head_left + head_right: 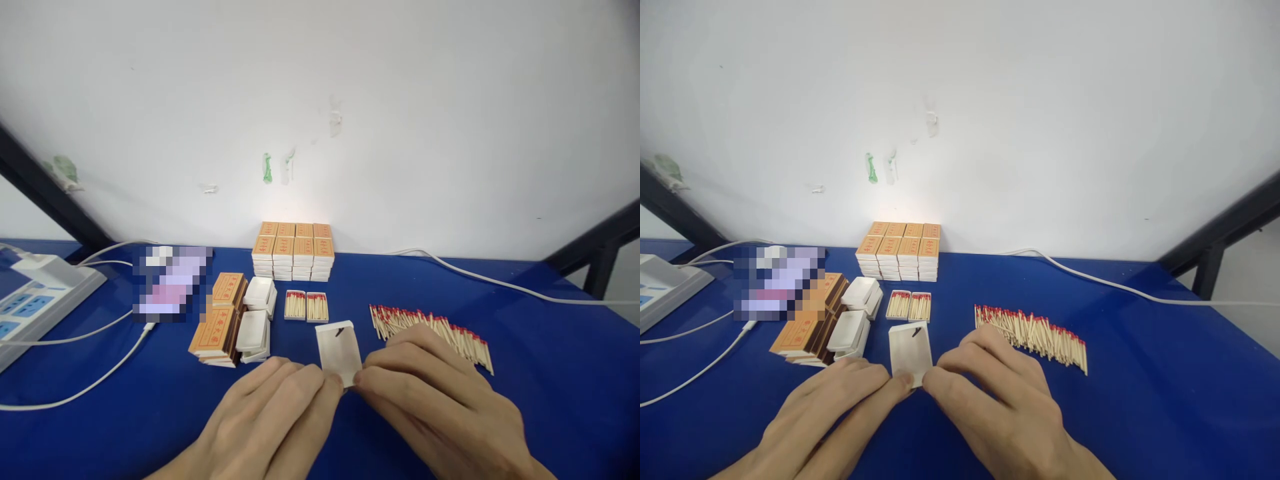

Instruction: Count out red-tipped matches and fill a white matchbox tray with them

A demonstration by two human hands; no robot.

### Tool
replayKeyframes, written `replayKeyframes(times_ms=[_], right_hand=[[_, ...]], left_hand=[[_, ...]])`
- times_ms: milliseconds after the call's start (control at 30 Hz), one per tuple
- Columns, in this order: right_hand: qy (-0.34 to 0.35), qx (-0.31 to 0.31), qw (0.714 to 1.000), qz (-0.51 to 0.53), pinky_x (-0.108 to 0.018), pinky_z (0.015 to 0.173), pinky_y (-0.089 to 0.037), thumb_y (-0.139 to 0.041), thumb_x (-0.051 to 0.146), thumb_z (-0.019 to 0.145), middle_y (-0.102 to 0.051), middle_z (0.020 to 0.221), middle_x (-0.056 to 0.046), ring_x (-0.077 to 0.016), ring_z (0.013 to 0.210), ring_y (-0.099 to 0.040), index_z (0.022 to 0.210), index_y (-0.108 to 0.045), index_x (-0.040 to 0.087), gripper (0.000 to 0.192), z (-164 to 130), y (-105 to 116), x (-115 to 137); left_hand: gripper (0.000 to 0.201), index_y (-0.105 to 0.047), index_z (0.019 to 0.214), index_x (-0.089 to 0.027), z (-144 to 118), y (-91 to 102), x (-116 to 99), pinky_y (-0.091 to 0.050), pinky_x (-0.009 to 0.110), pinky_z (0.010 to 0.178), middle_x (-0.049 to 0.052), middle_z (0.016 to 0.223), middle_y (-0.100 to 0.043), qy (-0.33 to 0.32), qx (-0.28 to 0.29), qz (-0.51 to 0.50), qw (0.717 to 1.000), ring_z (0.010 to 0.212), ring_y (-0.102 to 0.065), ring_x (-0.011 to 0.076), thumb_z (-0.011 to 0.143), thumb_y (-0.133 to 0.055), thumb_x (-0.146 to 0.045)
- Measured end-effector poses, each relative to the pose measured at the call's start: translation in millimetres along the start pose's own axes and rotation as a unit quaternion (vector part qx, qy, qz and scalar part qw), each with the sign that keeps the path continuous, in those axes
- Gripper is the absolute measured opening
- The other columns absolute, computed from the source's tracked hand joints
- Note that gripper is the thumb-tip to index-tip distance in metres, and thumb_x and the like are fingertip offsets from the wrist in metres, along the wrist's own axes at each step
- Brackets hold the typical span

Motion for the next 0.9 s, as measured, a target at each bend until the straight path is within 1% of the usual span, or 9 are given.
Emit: replayKeyframes(times_ms=[133,267,400,567,700,800,833,867,900], right_hand=[[-0.004,0.012,1.0,0.005,-0.03,0.072,-0.057,-0.069,-0.006,0.093,-0.072,0.086,-0.002,-0.0153,0.079,-0.062,0.101,-0.074,0.019,0.027,-1.9,-4.9,-3.6],[-0.02,0.007,1.0,0.011,-0.029,0.073,-0.056,-0.07,-0.005,0.095,-0.071,0.086,-0.001,-0.0145,0.08,-0.06,0.101,-0.074,0.02,0.026,-2.0,-5.8,-6.7],[-0.024,0.03,0.999,0.009,-0.029,0.07,-0.053,-0.068,-0.003,0.098,-0.07,0.086,-0.001,-0.0143,0.079,-0.058,0.1,-0.075,0.02,0.025,-2.8,-7.3,-6.7],[-0.022,0.067,0.997,0.017,-0.029,0.065,-0.049,-0.062,-0.004,0.1,-0.066,0.084,-0.001,-0.0139,0.077,-0.057,0.1,-0.073,0.02,0.027,-2.9,-9.5,-7.6],[-0.017,0.074,0.997,0.007,-0.028,0.064,-0.05,-0.064,0.001,0.101,-0.067,0.085,-0.001,-0.0137,0.074,-0.06,0.103,-0.073,0.022,0.022,2.3,-10.3,-6.0],[-0.085,0.024,0.995,0.041,-0.031,0.07,-0.057,-0.07,0.005,0.097,-0.072,0.092,-0.003,-0.0175,0.079,-0.068,0.112,-0.072,0.024,0.024,-7.2,-1.0,-11.8],[-0.146,-0.001,0.985,0.09,-0.033,0.076,-0.061,-0.073,0.007,0.094,-0.074,0.096,-0.005,-0.0201,0.084,-0.07,0.116,-0.071,0.025,0.029,-18.2,1.7,-19.3],[-0.209,-0.017,0.958,0.194,-0.034,0.077,-0.062,-0.075,0.01,0.094,-0.075,0.098,-0.005,-0.0227,0.088,-0.073,0.118,-0.071,0.028,0.031,-33.6,-1.2,-26.1],[-0.265,-0.011,0.906,0.33,-0.036,0.079,-0.064,-0.078,0.016,0.094,-0.076,0.101,-0.005,-0.0254,0.094,-0.074,0.119,-0.071,0.031,0.03,-51.9,-12.4,-28.9]], left_hand=[[0.031,-0.075,0.136,-0.021,-3.1,-1.7,3.6,-0.07,0.031,0.086,0.008,0.107,-0.082,-0.009,0.012,0.01,1.0,0.091,-0.082,0.0223,0.114,-0.056,-0.03],[0.032,-0.075,0.136,-0.021,-4.2,-1.4,4.6,-0.071,0.031,0.084,0.008,0.107,-0.082,-0.006,0.01,0.012,1.0,0.091,-0.082,0.0228,0.114,-0.056,-0.033],[0.029,-0.076,0.133,-0.02,-3.1,-1.5,3.1,-0.07,0.031,0.085,0.008,0.107,-0.082,-0.006,0.014,0.014,1.0,0.091,-0.082,0.0216,0.114,-0.057,-0.031],[0.034,-0.075,0.13,-0.012,-2.5,-4.8,-0.8,-0.067,0.028,0.083,0.011,0.108,-0.08,-0.024,0.025,0.005,0.999,0.094,-0.08,0.0211,0.117,-0.044,-0.022],[0.039,-0.074,0.128,-0.01,-1.6,-7.1,1.7,-0.064,0.034,0.098,0.011,0.109,-0.079,-0.025,0.026,0.004,0.999,0.101,-0.078,0.0208,0.117,-0.036,-0.014],[0.037,-0.073,0.127,-0.01,-1.6,-9.0,4.8,-0.058,0.032,0.105,0.01,0.111,-0.077,-0.024,0.028,-0.01,0.999,0.106,-0.075,0.0178,0.117,-0.038,-0.012],[0.038,-0.073,0.127,-0.01,-2.1,-10.2,4.7,-0.057,0.03,0.106,0.009,0.111,-0.077,-0.027,0.03,-0.015,0.999,0.105,-0.075,0.0169,0.118,-0.037,-0.014],[0.041,-0.073,0.127,-0.01,-2.9,-12.0,4.4,-0.056,0.03,0.106,0.009,0.11,-0.077,-0.027,0.034,-0.02,0.999,0.105,-0.075,0.0163,0.12,-0.033,-0.018],[0.044,-0.072,0.127,-0.011,-4.0,-14.4,4.2,-0.055,0.03,0.107,0.009,0.11,-0.078,-0.025,0.041,-0.023,0.999,0.104,-0.075,0.0161,0.122,-0.03,-0.023]])
Point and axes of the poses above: each hand's wrist, its own z-axis towards the middle knuckle, its own y-axis out of the back of the hand, x = y × z, the point moved 9 cm from there along z, towards the middle knuckle
